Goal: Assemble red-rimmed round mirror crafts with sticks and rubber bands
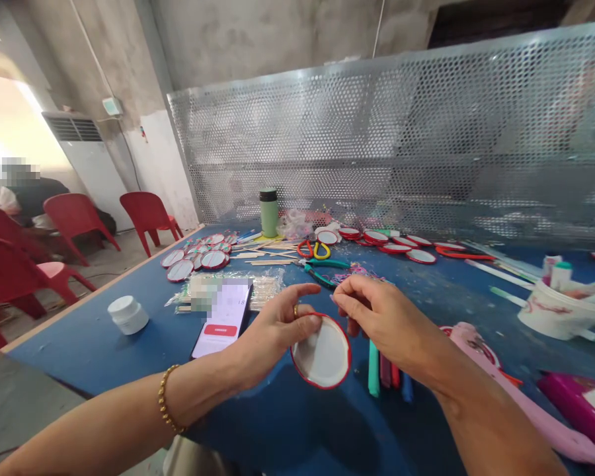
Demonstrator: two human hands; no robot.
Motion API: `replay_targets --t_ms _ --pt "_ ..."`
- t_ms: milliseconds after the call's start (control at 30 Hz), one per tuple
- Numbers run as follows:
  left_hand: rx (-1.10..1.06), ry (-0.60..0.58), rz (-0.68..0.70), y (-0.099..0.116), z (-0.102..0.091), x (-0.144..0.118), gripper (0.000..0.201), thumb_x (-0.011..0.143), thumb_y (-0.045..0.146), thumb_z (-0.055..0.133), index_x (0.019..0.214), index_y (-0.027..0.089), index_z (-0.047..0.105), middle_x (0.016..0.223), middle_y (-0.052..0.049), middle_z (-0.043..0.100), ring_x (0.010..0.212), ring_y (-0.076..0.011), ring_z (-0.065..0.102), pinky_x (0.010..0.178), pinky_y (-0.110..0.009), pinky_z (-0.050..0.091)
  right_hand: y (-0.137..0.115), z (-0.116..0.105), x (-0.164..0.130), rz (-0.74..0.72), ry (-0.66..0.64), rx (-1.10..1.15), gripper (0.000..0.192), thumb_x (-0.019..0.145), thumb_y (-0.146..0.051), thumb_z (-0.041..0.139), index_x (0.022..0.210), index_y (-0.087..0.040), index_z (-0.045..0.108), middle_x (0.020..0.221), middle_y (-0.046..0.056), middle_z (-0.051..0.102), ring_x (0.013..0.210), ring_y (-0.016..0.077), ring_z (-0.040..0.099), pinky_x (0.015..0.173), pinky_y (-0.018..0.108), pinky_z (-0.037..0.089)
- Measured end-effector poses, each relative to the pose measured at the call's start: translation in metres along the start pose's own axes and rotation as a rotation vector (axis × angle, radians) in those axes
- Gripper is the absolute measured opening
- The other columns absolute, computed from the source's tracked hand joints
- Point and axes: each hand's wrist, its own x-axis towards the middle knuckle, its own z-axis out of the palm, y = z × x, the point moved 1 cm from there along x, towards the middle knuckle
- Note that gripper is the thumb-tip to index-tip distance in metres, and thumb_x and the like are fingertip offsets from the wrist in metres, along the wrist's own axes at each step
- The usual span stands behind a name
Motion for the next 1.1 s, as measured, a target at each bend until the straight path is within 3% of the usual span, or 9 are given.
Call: replay_targets --t_ms 167,400,533,733,900,1100 --pt "0.067 0.033 0.015 -0.004 -0.001 0.003 0.037 0.082 0.025 0.065 0.116 0.009 0.061 0.071 0.001 0.056 0.062 -0.0096 0.049 0.059 -0.022 0.036 -0.005 0.011 0.000 0.022 0.039 -0.018 0.042 0.082 -0.060 0.056 0.067 -0.021 0.064 0.059 0.001 0.062 0.051 0.0142 0.051 0.044 0.025 0.038" --pt "0.128 0.114 0.043 -0.002 -0.005 0.005 0.026 0.080 0.027 0.069 0.099 0.010 0.064 0.072 -0.001 0.061 0.062 -0.0095 0.050 0.059 -0.022 0.033 -0.014 0.016 -0.002 -0.071 0.106 -0.041 0.037 0.089 -0.053 0.054 0.073 -0.023 0.067 0.074 0.004 0.067 0.067 0.0184 0.059 0.058 0.029 0.046" --pt "0.002 0.057 -0.012 0.001 -0.006 0.005 0.032 0.072 0.031 0.077 0.093 0.010 0.065 0.073 -0.001 0.063 0.063 -0.0099 0.052 0.062 -0.023 0.035 -0.016 0.015 -0.005 -0.176 0.163 -0.057 0.034 0.091 -0.053 0.056 0.076 -0.025 0.068 0.085 0.005 0.065 0.080 0.0206 0.060 0.072 0.033 0.049" --pt "-0.138 0.039 -0.073 -0.001 -0.005 0.004 0.034 0.062 0.033 0.086 0.079 0.012 0.065 0.066 0.001 0.061 0.058 -0.0080 0.051 0.062 -0.023 0.034 -0.021 0.010 -0.008 -0.218 0.134 -0.034 0.034 0.089 -0.053 0.058 0.075 -0.023 0.068 0.081 0.003 0.063 0.076 0.0184 0.060 0.069 0.031 0.049" --pt "-0.133 0.056 -0.049 0.000 -0.004 0.003 0.031 0.066 0.032 0.083 0.082 0.012 0.065 0.068 0.000 0.062 0.060 -0.0083 0.053 0.061 -0.022 0.034 -0.017 0.003 -0.006 -0.147 0.101 -0.008 0.035 0.089 -0.053 0.056 0.075 -0.022 0.065 0.073 0.002 0.064 0.067 0.0169 0.059 0.058 0.027 0.046" --pt "-0.085 0.026 -0.057 0.001 -0.002 0.002 0.051 0.069 0.033 0.082 0.112 0.012 0.064 0.073 -0.001 0.065 0.066 -0.0123 0.059 0.065 -0.025 0.040 -0.010 0.004 -0.004 -0.041 0.069 -0.054 0.035 0.088 -0.052 0.056 0.073 -0.021 0.067 0.063 0.001 0.065 0.057 0.0155 0.058 0.051 0.025 0.044"
